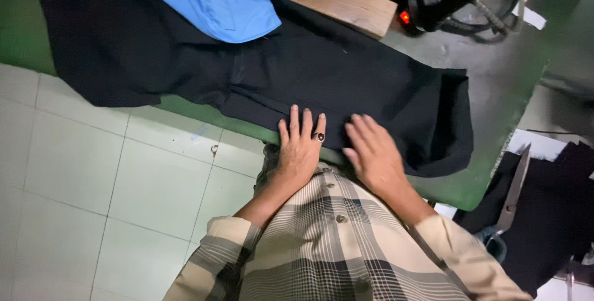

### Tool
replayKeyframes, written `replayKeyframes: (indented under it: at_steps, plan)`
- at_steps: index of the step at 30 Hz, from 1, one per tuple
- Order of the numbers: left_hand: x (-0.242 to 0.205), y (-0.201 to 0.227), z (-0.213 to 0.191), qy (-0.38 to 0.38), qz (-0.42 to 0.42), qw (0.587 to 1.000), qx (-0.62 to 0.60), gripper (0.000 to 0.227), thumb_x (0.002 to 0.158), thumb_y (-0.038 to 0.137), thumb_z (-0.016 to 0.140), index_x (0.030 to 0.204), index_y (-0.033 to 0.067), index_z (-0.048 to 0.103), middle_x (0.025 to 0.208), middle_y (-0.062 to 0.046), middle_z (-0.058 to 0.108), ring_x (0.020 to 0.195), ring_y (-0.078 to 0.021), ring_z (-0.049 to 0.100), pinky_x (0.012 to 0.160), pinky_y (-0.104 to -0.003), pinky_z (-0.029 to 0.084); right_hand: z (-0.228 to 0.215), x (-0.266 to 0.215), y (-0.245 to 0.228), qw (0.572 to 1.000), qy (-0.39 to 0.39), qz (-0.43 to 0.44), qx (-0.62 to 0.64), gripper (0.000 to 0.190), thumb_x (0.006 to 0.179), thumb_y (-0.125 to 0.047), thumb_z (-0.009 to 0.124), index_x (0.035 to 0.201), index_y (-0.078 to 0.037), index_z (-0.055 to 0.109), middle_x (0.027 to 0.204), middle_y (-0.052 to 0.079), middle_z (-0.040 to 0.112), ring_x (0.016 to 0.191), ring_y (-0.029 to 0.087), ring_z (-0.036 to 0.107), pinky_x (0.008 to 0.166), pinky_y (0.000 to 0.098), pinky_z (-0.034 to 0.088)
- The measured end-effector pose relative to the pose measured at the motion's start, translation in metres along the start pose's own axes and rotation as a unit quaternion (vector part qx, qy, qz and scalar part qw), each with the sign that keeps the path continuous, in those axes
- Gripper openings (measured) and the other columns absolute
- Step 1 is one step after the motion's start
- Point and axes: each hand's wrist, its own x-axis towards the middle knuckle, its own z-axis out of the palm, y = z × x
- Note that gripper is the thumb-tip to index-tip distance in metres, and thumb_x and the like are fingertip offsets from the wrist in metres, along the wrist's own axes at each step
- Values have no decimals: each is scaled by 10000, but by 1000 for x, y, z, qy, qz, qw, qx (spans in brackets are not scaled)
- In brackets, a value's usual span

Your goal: The person irons a pair of black pants, using a wooden block to press the fabric and shears to trim a thread.

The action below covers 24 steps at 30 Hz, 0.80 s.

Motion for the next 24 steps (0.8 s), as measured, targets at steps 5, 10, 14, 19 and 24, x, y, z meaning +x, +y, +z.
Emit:
replayKeyframes:
  at_steps: [5,10,14,19,24]
  plan:
    - [0,-1,-5,-48,-47,998,1,575,968,117,555,1528,220,477,1503,-240,470,1476,-542,322,1014,-793,375,0,28,16,998,-33,32,-31,831,888,-535,717,1525,-43,511,1563,229,477,1463,435,398,1167,586,303]
    - [-4,-3,-11,-114,-55,991,-37,721,917,88,631,1579,278,420,1562,-240,398,1505,-568,231,1047,-817,291,7,0,14,993,-12,100,-56,839,951,-553,637,1549,7,454,1637,273,354,1528,434,297,1220,556,188]
    - [-3,-4,-11,-122,-53,990,-44,761,907,73,639,1584,325,401,1597,-241,357,1520,-568,192,1058,-827,277,30,10,3,1000,-12,3,27,308,975,-426,675,1221,-247,722,1216,3,648,1168,255,642,941,430,482]
    - [-4,-6,0,-105,-56,993,5,658,936,204,578,1549,390,430,1560,-174,407,1501,-519,254,1053,-771,319,-31,89,108,948,174,181,193,251,1017,-198,771,1194,-70,647,1061,128,612,965,309,592,843,425,476]
    - [-4,-4,8,-95,-44,994,40,681,941,207,572,1554,442,392,1540,-192,392,1468,-562,253,1009,-790,374,-66,193,184,911,156,172,342,504,973,-229,918,1277,-49,559,1117,97,657,912,147,572,717,305,552]
